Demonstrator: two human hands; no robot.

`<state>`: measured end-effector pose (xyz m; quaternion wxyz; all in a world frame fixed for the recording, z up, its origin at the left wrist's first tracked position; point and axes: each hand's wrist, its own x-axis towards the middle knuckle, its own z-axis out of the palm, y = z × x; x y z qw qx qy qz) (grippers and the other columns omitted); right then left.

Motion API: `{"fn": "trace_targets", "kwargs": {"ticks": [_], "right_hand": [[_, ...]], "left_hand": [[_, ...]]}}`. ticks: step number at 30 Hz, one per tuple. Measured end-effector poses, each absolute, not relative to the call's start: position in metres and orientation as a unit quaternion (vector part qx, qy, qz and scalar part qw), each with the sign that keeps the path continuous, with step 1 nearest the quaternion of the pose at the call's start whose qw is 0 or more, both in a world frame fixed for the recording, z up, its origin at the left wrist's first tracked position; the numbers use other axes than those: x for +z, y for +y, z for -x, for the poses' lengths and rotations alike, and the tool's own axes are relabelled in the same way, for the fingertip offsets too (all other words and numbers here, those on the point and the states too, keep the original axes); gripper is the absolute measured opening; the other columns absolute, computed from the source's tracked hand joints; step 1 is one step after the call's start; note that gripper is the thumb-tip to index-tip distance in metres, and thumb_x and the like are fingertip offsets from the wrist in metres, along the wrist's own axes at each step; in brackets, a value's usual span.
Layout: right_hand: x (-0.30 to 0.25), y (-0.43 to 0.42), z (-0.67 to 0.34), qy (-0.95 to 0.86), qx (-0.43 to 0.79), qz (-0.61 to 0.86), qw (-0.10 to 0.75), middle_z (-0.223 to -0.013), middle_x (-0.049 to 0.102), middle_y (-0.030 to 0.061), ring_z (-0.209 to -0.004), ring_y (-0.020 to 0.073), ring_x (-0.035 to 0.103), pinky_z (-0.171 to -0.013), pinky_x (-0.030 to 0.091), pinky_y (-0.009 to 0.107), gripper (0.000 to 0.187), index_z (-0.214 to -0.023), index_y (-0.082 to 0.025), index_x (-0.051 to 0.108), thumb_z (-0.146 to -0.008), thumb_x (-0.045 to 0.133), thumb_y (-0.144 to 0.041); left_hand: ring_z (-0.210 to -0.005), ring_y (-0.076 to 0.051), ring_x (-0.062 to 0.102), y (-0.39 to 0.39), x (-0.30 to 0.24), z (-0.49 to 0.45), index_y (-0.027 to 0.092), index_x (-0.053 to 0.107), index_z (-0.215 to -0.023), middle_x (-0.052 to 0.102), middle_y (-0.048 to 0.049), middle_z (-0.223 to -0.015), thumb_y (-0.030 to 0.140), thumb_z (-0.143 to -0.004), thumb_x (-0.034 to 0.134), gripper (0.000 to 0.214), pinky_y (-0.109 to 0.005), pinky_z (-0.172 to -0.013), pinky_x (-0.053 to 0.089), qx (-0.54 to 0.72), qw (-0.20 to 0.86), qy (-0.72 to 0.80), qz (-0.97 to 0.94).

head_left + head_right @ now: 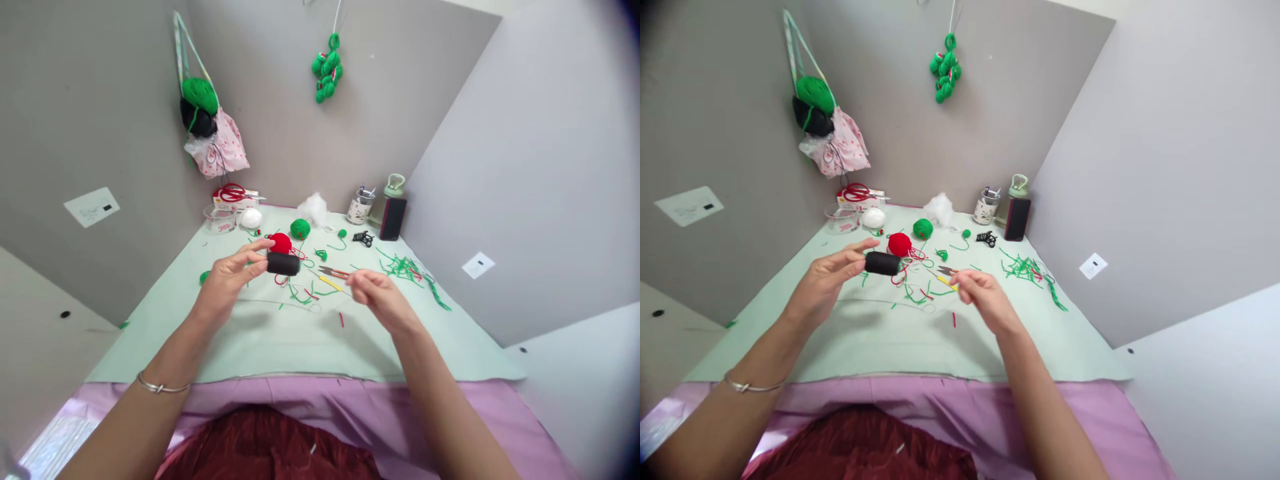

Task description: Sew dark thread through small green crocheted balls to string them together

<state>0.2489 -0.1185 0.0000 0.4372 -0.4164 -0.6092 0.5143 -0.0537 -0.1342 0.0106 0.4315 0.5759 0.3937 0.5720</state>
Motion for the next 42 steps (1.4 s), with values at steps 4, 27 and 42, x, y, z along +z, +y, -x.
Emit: {"fn": "trace_targets", "kwargs": {"ticks": [4,27,42], "right_hand": [[-0.006,-0.115,-0.307,-0.575,0.377,0.523,0.504,-0.052,0.049,-0.0027,-0.053,0.0118,0.042,-0.055,0.033,0.026,0.041,-0.082,-0.016,0.071,-0.077,0.073,-0.057],[0.005,-0.142,-0.199,-0.661,0.539,0.344,0.392,-0.05,0.036,-0.0074,-0.049,0.0072,0.029,-0.051,0.028,0.024,0.033,-0.089,-0.015,0.073,-0.096,0.059,-0.044],[-0.001,-0.17,-0.315,-0.618,0.142,0.652,0.415,-0.054,0.045,-0.0009,-0.051,0.0158,0.043,-0.054,0.036,0.03,0.035,-0.089,-0.02,0.073,-0.092,0.053,-0.049]], "left_hand": [[-0.145,-0.034,0.04,-0.136,0.003,0.08,0.024,0.074,-0.078,0.064,-0.0074,-0.14,0.039,-0.083,0.075,0.016,-0.049,-0.12,0.024,0.607,0.409,0.418,-0.539],[-0.144,-0.031,0.042,-0.144,-0.007,0.066,0.024,0.072,-0.079,0.067,-0.0063,-0.134,0.036,-0.086,0.071,0.014,-0.049,-0.122,0.022,0.591,0.378,0.408,-0.584],[-0.113,-0.025,0.062,-0.133,-0.01,0.105,0.023,0.069,-0.069,0.071,-0.0028,-0.087,0.024,-0.072,0.077,0.008,-0.035,-0.094,0.052,0.754,0.44,0.387,-0.297]]}}
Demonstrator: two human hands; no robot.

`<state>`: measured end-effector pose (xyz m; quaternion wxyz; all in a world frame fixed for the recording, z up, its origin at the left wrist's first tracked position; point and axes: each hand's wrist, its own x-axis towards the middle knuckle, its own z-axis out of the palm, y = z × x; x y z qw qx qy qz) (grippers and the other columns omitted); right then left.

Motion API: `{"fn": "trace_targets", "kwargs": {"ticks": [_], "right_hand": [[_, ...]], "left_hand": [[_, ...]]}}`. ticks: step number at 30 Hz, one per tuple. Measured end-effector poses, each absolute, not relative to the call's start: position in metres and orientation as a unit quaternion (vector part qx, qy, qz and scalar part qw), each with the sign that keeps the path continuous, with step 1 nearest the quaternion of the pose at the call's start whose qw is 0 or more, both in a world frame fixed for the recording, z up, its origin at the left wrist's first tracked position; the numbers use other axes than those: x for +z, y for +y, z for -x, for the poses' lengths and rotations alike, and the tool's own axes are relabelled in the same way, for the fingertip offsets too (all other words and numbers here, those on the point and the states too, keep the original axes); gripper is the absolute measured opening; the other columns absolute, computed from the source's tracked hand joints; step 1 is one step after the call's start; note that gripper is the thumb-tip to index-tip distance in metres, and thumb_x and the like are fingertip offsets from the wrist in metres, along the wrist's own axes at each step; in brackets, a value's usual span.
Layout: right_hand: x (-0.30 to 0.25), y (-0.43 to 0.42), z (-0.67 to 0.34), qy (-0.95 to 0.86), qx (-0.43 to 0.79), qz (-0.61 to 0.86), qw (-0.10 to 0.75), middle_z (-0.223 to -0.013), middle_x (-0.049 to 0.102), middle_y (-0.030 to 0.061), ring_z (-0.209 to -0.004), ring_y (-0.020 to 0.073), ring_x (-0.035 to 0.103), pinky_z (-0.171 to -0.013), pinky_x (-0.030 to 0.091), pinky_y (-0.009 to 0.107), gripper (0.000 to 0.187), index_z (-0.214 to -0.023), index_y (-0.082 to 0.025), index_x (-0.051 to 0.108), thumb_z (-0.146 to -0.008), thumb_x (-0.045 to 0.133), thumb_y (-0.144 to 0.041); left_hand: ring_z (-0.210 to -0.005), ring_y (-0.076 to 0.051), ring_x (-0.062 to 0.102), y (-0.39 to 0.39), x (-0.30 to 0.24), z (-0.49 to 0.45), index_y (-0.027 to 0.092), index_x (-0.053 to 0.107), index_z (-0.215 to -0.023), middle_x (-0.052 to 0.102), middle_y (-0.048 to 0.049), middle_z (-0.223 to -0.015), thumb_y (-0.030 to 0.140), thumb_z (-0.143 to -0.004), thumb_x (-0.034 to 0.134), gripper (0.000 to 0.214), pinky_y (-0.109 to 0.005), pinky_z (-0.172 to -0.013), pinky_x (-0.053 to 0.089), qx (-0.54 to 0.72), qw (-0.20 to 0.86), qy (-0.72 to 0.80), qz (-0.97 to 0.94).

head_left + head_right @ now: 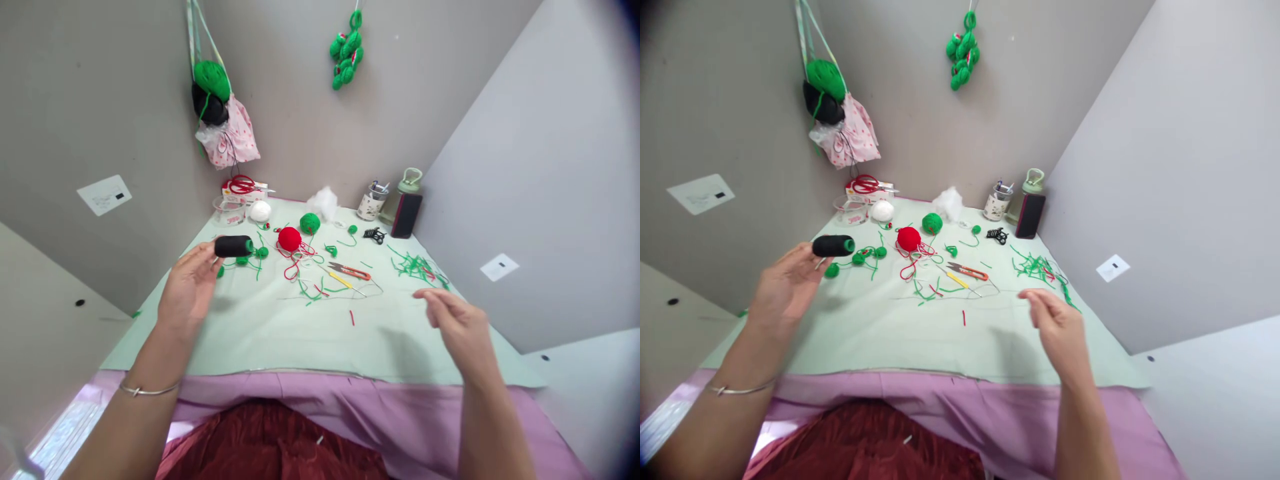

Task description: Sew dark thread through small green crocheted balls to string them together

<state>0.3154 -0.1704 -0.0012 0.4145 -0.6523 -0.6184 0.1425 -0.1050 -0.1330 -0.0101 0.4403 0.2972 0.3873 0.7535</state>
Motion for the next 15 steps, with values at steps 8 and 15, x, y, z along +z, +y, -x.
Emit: {"fn": "trace_targets", "kwargs": {"ticks": [8,15], "right_hand": [[-0.011,-0.149,-0.338,-0.676,-0.042,0.718,0.159,-0.14,0.06,0.0168,-0.089,0.03,0.069,-0.072,0.052,0.043,0.041,-0.125,-0.019,0.067,-0.091,0.052,-0.035],[0.024,-0.156,-0.194,-0.741,0.448,0.362,0.346,-0.148,0.052,0.0124,-0.09,0.0154,0.068,-0.081,0.056,0.033,0.069,-0.154,-0.032,0.037,-0.091,0.066,-0.034]], "left_hand": [[-0.132,-0.033,0.052,-0.14,-0.005,0.09,0.022,0.07,-0.068,0.074,-0.0068,-0.114,0.033,-0.077,0.074,0.014,-0.044,-0.111,0.039,0.679,0.44,0.414,-0.416],[-0.142,-0.034,0.043,-0.156,0.011,0.052,0.023,0.07,-0.071,0.071,-0.0061,-0.125,0.036,-0.081,0.072,0.017,-0.047,-0.118,0.032,0.573,0.49,0.392,-0.528]]}}
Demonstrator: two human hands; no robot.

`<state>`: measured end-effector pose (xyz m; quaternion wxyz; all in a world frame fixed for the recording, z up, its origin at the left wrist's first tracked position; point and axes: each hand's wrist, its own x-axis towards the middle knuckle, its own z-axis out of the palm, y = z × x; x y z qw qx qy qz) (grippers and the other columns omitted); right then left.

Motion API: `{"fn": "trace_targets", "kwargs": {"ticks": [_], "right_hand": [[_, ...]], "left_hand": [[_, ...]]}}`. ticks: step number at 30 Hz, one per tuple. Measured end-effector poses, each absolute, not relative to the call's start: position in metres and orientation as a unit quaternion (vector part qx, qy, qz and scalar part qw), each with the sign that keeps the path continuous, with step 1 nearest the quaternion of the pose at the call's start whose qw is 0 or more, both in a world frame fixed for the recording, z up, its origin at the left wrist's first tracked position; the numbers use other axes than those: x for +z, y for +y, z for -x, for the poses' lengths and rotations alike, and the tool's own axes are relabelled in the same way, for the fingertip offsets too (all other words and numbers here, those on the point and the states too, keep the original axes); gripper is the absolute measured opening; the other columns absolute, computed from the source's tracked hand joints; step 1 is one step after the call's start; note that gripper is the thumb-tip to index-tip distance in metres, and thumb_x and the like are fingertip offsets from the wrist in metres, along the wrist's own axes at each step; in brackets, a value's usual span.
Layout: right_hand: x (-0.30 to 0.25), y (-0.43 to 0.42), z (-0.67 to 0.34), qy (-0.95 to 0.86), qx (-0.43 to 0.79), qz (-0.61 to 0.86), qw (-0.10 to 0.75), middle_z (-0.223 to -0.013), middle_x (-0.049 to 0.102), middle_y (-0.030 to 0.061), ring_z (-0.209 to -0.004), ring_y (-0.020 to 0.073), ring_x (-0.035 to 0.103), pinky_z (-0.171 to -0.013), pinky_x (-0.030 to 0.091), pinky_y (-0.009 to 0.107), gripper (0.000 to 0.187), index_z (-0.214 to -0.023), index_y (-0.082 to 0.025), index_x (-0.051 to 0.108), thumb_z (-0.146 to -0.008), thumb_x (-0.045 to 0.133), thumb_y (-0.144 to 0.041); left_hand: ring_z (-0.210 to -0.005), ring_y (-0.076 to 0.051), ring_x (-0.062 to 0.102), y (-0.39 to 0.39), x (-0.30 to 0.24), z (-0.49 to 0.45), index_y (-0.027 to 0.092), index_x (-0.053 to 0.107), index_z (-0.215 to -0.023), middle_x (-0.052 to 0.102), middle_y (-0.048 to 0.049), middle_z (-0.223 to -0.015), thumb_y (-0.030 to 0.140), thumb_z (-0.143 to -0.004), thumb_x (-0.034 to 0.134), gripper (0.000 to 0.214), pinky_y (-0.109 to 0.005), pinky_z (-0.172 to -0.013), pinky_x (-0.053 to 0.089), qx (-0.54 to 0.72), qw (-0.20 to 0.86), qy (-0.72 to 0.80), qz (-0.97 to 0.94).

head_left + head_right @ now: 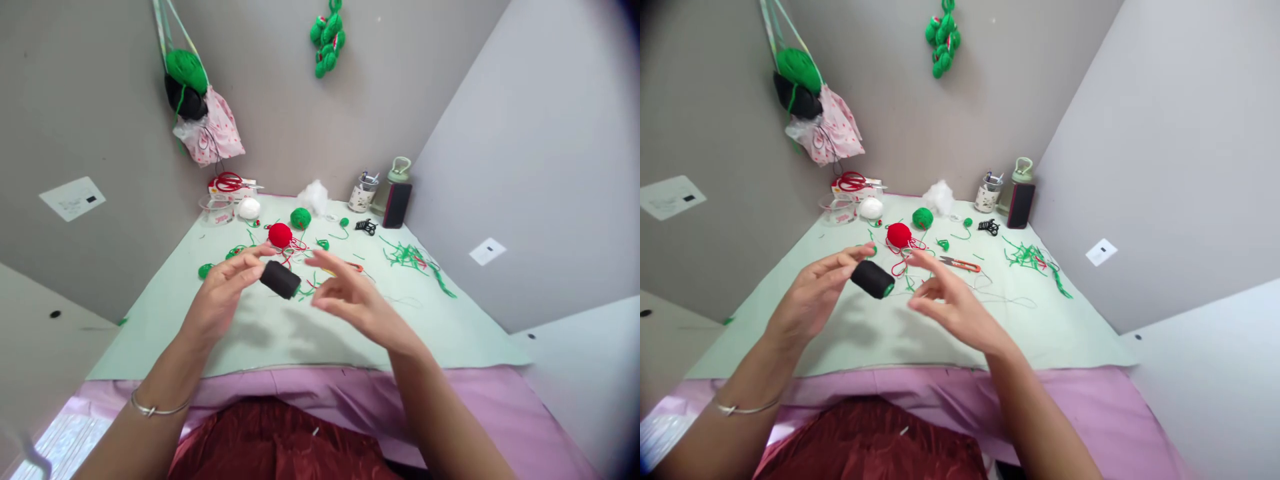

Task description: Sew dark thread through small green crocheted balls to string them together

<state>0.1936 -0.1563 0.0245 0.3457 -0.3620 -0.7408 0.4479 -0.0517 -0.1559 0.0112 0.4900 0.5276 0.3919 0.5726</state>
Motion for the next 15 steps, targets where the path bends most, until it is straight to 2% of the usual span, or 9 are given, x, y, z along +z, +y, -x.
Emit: {"fn": "trace_targets", "kwargs": {"ticks": [1,3,5,6,8,10,12,15], "right_hand": [[0.024,-0.155,-0.184,-0.729,0.509,0.326,0.321,-0.138,0.06,0.0115,-0.087,0.0145,0.067,-0.078,0.055,0.031,0.071,-0.153,-0.03,0.039,-0.089,0.069,-0.034],[0.019,-0.151,-0.177,-0.71,0.572,0.299,0.283,-0.098,0.071,0.0057,-0.072,0.0119,0.062,-0.066,0.05,0.025,0.051,-0.137,-0.021,0.059,-0.089,0.069,-0.037],[0.014,-0.148,-0.185,-0.697,0.568,0.321,0.298,-0.065,0.057,-0.0012,-0.058,0.0094,0.049,-0.056,0.042,0.023,0.031,-0.105,-0.015,0.073,-0.092,0.065,-0.041],[0.013,-0.148,-0.191,-0.692,0.552,0.338,0.32,-0.059,0.051,-0.0025,-0.055,0.0087,0.043,-0.054,0.038,0.023,0.031,-0.093,-0.014,0.075,-0.093,0.063,-0.043],[0.013,-0.152,-0.203,-0.684,0.518,0.366,0.359,-0.06,0.049,-0.002,-0.055,0.0087,0.038,-0.052,0.035,0.024,0.033,-0.083,-0.015,0.074,-0.094,0.063,-0.045],[0.016,-0.163,-0.208,-0.688,0.5,0.382,0.361,-0.064,0.055,-0.0004,-0.055,0.0091,0.039,-0.052,0.035,0.024,0.032,-0.085,-0.016,0.075,-0.094,0.063,-0.045],[0.018,-0.176,-0.206,-0.708,0.487,0.386,0.336,-0.071,0.063,0.0014,-0.057,0.0095,0.045,-0.055,0.038,0.024,0.031,-0.088,-0.017,0.076,-0.095,0.061,-0.044],[0.015,-0.192,-0.195,-0.753,0.467,0.364,0.287,-0.086,0.073,0.0041,-0.072,0.0126,0.061,-0.068,0.047,0.024,0.029,-0.095,-0.018,0.076,-0.098,0.057,-0.039]], "left_hand": [[-0.143,-0.035,0.041,-0.158,0.013,0.051,0.023,0.07,-0.07,0.071,-0.0067,-0.125,0.037,-0.081,0.071,0.018,-0.047,-0.117,0.032,0.561,0.493,0.391,-0.538],[-0.144,-0.035,0.04,-0.16,0.014,0.054,0.023,0.069,-0.068,0.07,-0.0074,-0.126,0.038,-0.081,0.071,0.02,-0.049,-0.118,0.031,0.554,0.487,0.39,-0.551],[-0.144,-0.035,0.04,-0.159,0.012,0.058,0.023,0.068,-0.067,0.07,-0.0074,-0.126,0.037,-0.082,0.071,0.021,-0.05,-0.119,0.028,0.553,0.471,0.392,-0.564],[-0.144,-0.035,0.04,-0.159,0.009,0.06,0.023,0.068,-0.067,0.069,-0.0073,-0.126,0.037,-0.082,0.072,0.021,-0.05,-0.12,0.027,0.551,0.464,0.393,-0.571],[-0.143,-0.034,0.042,-0.157,0.003,0.059,0.023,0.068,-0.068,0.069,-0.0071,-0.126,0.038,-0.082,0.073,0.02,-0.049,-0.12,0.026,0.547,0.454,0.4,-0.579],[-0.141,-0.033,0.044,-0.157,-0.003,0.051,0.023,0.069,-0.071,0.07,-0.0068,-0.125,0.038,-0.082,0.073,0.019,-0.047,-0.12,0.027,0.562,0.446,0.412,-0.562],[-0.139,-0.032,0.046,-0.158,-0.009,0.039,0.023,0.069,-0.073,0.07,-0.0062,-0.126,0.039,-0.082,0.073,0.019,-0.046,-0.118,0.029,0.584,0.448,0.424,-0.528],[-0.135,-0.031,0.049,-0.162,-0.015,0.022,0.022,0.069,-0.074,0.069,-0.0054,-0.127,0.038,-0.082,0.072,0.019,-0.044,-0.115,0.032,0.595,0.482,0.431,-0.477]]}}
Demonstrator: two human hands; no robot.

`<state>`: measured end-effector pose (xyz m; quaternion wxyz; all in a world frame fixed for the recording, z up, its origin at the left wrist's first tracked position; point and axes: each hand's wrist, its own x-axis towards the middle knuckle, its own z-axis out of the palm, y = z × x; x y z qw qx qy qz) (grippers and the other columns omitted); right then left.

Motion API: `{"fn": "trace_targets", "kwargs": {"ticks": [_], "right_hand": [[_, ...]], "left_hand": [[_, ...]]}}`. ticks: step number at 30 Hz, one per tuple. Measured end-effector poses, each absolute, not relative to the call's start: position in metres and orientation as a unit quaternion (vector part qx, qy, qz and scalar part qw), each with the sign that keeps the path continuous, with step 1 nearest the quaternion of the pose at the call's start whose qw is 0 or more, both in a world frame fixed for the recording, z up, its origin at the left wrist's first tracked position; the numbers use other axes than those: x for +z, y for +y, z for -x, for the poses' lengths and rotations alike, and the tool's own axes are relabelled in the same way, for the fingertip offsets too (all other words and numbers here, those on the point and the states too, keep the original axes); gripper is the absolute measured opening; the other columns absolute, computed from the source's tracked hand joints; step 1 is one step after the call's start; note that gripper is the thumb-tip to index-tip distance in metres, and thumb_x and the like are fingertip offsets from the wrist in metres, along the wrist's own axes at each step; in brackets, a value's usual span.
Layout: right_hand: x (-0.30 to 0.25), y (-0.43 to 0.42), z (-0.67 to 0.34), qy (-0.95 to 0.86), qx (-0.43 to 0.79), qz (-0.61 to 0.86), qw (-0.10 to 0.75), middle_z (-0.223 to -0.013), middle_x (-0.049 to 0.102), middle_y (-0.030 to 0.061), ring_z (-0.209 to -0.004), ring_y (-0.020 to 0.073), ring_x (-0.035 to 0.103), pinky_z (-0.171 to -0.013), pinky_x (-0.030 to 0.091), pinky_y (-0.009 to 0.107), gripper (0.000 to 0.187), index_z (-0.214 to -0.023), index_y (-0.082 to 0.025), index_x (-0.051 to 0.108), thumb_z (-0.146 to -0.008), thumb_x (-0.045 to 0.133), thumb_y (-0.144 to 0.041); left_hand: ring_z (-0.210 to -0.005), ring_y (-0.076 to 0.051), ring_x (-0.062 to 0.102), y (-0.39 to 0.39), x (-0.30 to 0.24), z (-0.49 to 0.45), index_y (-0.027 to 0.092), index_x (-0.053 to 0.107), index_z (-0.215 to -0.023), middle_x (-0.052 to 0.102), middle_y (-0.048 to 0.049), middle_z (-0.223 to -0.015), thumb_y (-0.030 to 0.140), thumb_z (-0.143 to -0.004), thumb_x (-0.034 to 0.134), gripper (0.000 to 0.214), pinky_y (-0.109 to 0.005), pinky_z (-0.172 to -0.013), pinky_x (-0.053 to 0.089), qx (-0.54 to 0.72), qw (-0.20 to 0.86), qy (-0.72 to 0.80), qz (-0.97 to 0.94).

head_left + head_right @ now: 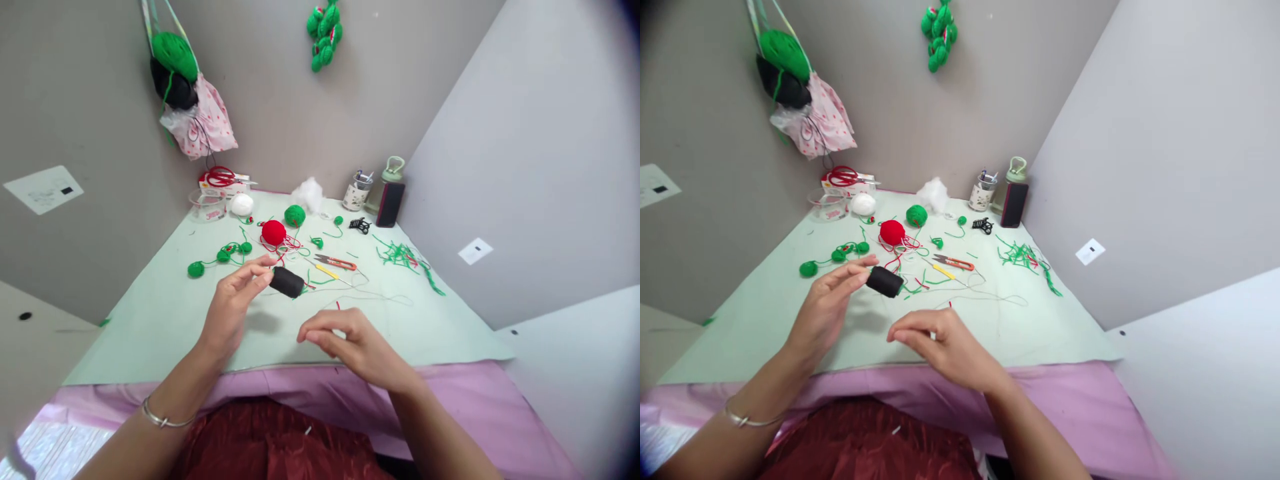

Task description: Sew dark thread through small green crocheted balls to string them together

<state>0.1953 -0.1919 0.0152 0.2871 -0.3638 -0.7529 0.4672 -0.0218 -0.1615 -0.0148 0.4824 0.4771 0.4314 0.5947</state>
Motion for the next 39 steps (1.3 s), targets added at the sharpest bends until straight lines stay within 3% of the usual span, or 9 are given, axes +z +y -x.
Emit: {"fn": "trace_targets", "kwargs": {"ticks": [9,14,21,24,28,32,35,37,39], "right_hand": [[0.011,-0.2,-0.203,-0.827,0.402,0.316,0.232,-0.093,0.078,0.0045,-0.084,0.0158,0.07,-0.078,0.052,0.026,0.027,-0.098,-0.021,0.077,-0.101,0.053,-0.032],[0.01,-0.189,-0.268,-0.769,0.239,0.513,0.297,-0.099,0.079,0.0065,-0.092,0.0232,0.073,-0.084,0.054,0.033,0.025,-0.093,-0.023,0.076,-0.097,0.055,-0.036],[-0.007,-0.169,-0.374,-0.615,0.022,0.739,0.273,-0.095,0.079,0.0092,-0.085,0.0298,0.072,-0.075,0.051,0.039,0.032,-0.088,-0.022,0.078,-0.089,0.054,-0.044],[-0.007,-0.156,-0.379,-0.611,-0.016,0.766,0.199,-0.097,0.078,0.0109,-0.082,0.03,0.07,-0.074,0.05,0.041,0.034,-0.1,-0.021,0.078,-0.091,0.048,-0.037],[0.006,-0.148,-0.335,-0.679,-0.052,0.709,0.184,-0.139,0.061,0.0162,-0.088,0.028,0.069,-0.079,0.052,0.043,0.045,-0.134,-0.02,0.063,-0.091,0.054,-0.031],[0.017,-0.153,-0.25,-0.733,0.162,0.55,0.366,-0.147,0.052,0.0152,-0.089,0.0195,0.067,-0.082,0.056,0.037,0.056,-0.147,-0.024,0.048,-0.093,0.06,-0.038],[0.013,-0.157,-0.198,-0.709,0.436,0.4,0.384,-0.141,0.057,0.0133,-0.089,0.0172,0.067,-0.074,0.056,0.032,0.066,-0.15,-0.028,0.042,-0.09,0.066,-0.042],[0.008,-0.157,-0.183,-0.688,0.528,0.355,0.349,-0.107,0.071,0.0083,-0.075,0.0145,0.065,-0.068,0.053,0.029,0.054,-0.14,-0.024,0.055,-0.09,0.067,-0.042],[0.007,-0.157,-0.184,-0.674,0.549,0.356,0.344,-0.067,0.062,-0.0008,-0.057,0.0105,0.054,-0.059,0.046,0.025,0.033,-0.116,-0.018,0.071,-0.094,0.063,-0.041]], "left_hand": [[-0.116,-0.025,0.063,-0.143,-0.019,0.032,0.023,0.063,-0.074,0.073,-0.0021,-0.097,0.032,-0.078,0.07,0.012,-0.039,-0.1,0.049,0.674,0.517,0.413,-0.327],[-0.122,-0.026,0.062,-0.135,-0.011,0.074,0.026,0.063,-0.067,0.073,-0.0025,-0.087,0.022,-0.075,0.068,0.01,-0.041,-0.101,0.053,0.715,0.509,0.403,-0.26],[-0.136,-0.026,0.05,-0.142,-0.006,0.104,0.025,0.064,-0.064,0.074,0.0024,-0.093,0.018,-0.077,0.068,0.015,-0.038,-0.109,0.047,0.747,0.426,0.421,-0.289],[-0.132,-0.028,0.052,-0.143,-0.007,0.088,0.026,0.065,-0.066,0.074,-0.0006,-0.107,0.024,-0.079,0.07,0.013,-0.04,-0.106,0.046,0.716,0.42,0.427,-0.357],[-0.125,-0.029,0.057,-0.148,-0.006,0.06,0.024,0.067,-0.074,0.073,-0.0024,-0.112,0.032,-0.081,0.072,0.012,-0.042,-0.113,0.037,0.674,0.432,0.425,-0.422],[-0.126,-0.028,0.055,-0.155,-0.003,0.039,0.022,0.067,-0.075,0.073,-0.0021,-0.113,0.031,-0.082,0.07,0.011,-0.042,-0.116,0.031,0.647,0.459,0.408,-0.452],[-0.126,-0.027,0.054,-0.158,-0.002,0.031,0.022,0.067,-0.074,0.073,-0.0031,-0.113,0.031,-0.083,0.07,0.013,-0.042,-0.114,0.031,0.627,0.489,0.394,-0.461],[-0.126,-0.027,0.054,-0.157,-0.002,0.031,0.021,0.067,-0.074,0.073,-0.0035,-0.112,0.03,-0.083,0.07,0.013,-0.041,-0.113,0.032,0.623,0.499,0.39,-0.459],[-0.127,-0.027,0.053,-0.156,-0.004,0.033,0.021,0.068,-0.072,0.072,-0.0034,-0.111,0.027,-0.082,0.071,0.012,-0.039,-0.112,0.032,0.632,0.487,0.393,-0.457]]}}
